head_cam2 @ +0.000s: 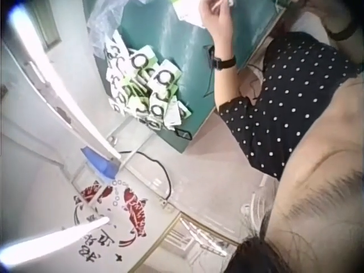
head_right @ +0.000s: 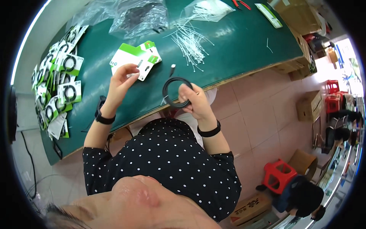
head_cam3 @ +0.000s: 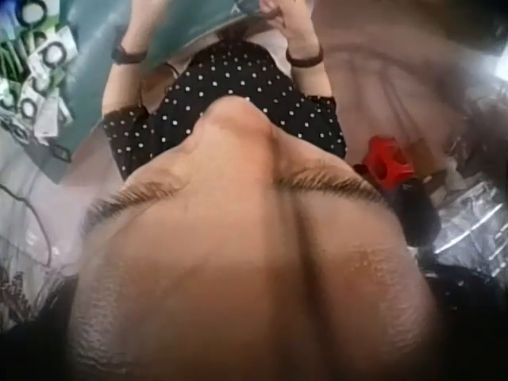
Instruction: The person picks up a cable and a cardboard backing, aligns the cable, and secures it by threading a zip tie through the backing. After tightening the tie by hand, they place the packaged cable onto a pile and repeat the process.
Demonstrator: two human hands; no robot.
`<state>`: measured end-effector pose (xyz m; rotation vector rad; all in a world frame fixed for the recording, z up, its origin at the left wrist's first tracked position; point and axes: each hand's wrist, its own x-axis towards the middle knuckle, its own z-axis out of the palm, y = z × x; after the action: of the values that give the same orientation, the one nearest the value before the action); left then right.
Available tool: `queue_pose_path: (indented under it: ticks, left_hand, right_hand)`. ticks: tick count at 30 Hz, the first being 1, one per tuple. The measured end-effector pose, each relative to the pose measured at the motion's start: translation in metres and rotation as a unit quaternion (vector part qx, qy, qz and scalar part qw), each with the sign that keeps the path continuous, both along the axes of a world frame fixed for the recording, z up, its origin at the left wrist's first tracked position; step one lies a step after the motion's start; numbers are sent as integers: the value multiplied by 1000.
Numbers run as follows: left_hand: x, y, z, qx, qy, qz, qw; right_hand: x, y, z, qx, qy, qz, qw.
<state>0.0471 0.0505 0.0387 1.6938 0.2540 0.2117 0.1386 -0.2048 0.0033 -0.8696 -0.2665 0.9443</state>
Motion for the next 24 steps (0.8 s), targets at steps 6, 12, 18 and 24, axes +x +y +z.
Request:
queue_pose_path:
  ticks: [6,12,18,24]
  left_hand:
    - [-2,23,-21,619,12,56,783]
    - [-10,34,-37,632,-4,73,772]
    - [-21,30,-45,666,-76,23,742]
    - [-12,13,-35,635,-80,95,762]
  right_hand:
    - [1,4,-6,0,8,-52,999]
    - [3,5,-7,3,10,-72,997]
    - [10,8,-8,0,-10,-108,994]
    - [14,1,-6,14,-38,-121,992]
